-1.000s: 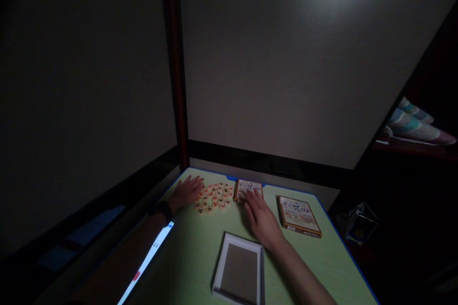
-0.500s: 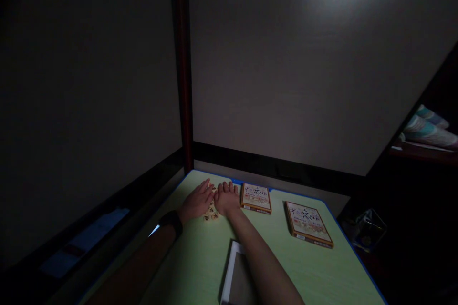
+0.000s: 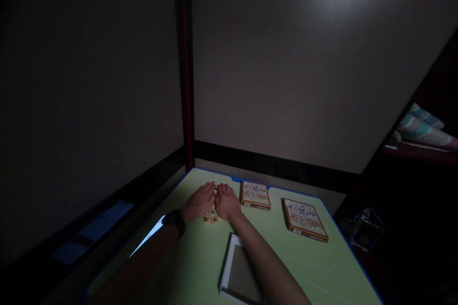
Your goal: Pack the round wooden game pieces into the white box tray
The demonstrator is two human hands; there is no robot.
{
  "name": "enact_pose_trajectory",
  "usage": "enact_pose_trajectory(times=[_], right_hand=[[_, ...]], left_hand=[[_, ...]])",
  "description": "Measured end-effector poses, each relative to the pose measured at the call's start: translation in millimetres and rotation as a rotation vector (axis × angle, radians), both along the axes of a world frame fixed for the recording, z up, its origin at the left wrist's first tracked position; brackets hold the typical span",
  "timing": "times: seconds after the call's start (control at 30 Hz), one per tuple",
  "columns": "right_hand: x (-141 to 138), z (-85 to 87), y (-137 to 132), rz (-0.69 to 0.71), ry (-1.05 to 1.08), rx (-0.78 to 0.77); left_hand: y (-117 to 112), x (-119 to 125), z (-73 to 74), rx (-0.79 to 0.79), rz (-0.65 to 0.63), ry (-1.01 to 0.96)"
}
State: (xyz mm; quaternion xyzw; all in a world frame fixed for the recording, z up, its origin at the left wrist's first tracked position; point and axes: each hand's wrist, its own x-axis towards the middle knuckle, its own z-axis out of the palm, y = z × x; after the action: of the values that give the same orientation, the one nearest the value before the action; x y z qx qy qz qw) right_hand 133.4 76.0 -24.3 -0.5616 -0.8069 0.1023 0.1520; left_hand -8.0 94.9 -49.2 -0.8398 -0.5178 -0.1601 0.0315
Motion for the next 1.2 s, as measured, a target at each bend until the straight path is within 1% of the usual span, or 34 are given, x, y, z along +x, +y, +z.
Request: enact_pose_trajectory(times=[0.07,0.13,0.23,0.3,0.37,0.43,0.47,0.53,0.57,0.63,0.7,0.8,0.87,1.0,1.07,1.1,1.2], right_hand=[[-1.1,-0.4,0.3,0.023,0.074,0.028],[-0.5,1.9,1.7,0.037,0.125,0.045],[6.7,12.1,5.6,0.006,0.194,0.058],[17.4,22.6,7.1,-0.050,0.240,0.069],[32.6,33.8,4.8,-0.105,0.272,0.086],[49.6,43.2,-3.3,-0.127,0.279,0.100],[57.4,46.3,-9.3,-0.122,0.262,0.100],[68.7,48.7,-23.9,-0.087,0.142,0.078],[71.6,47.9,-31.2,-0.065,0.090,0.059],[72.0,43.7,-43.5,-0.010,0.037,0.006],[67.4,38.1,-50.3,0.029,0.059,-0.046],[58.4,30.9,-50.9,0.013,0.121,-0.072],[54.5,27.0,-48.3,-0.008,0.153,-0.075],[54.7,22.3,-43.3,-0.024,0.203,-0.085],[57.8,25.6,-39.5,-0.024,0.189,-0.079],[59.6,29.6,-36.4,-0.030,0.146,-0.072],[63.0,47.9,-21.4,-0.061,-0.071,-0.040]], left_hand=[[-1.8,0.7,1.9,-0.029,0.013,-0.007],[-4.3,1.6,8.2,-0.068,0.036,-0.015],[-14.7,9.0,28.3,-0.053,0.084,-0.056],[-30.7,20.8,46.3,0.040,0.086,-0.119],[-54.5,36.2,62.8,0.152,0.056,-0.194],[-81.8,50.5,73.8,0.171,0.021,-0.199],[-94.6,55.6,76.5,0.129,0.038,-0.189],[-114.4,60.3,76.2,-0.031,0.094,-0.118],[-120.6,60.0,73.6,-0.084,0.108,-0.083],[-125.4,55.7,65.4,-0.158,0.119,-0.033],[-123.5,49.6,56.0,-0.176,0.119,-0.017],[-117.4,42.0,46.6,-0.187,0.134,0.002],[-114.9,38.1,45.0,-0.193,0.148,0.016],[-115.3,31.9,46.9,-0.186,0.164,0.024],[-118.6,32.3,47.0,-0.182,0.149,0.015],[-120.9,34.4,46.7,-0.176,0.131,0.002],[-128.1,49.0,46.8,-0.157,0.051,-0.035]])
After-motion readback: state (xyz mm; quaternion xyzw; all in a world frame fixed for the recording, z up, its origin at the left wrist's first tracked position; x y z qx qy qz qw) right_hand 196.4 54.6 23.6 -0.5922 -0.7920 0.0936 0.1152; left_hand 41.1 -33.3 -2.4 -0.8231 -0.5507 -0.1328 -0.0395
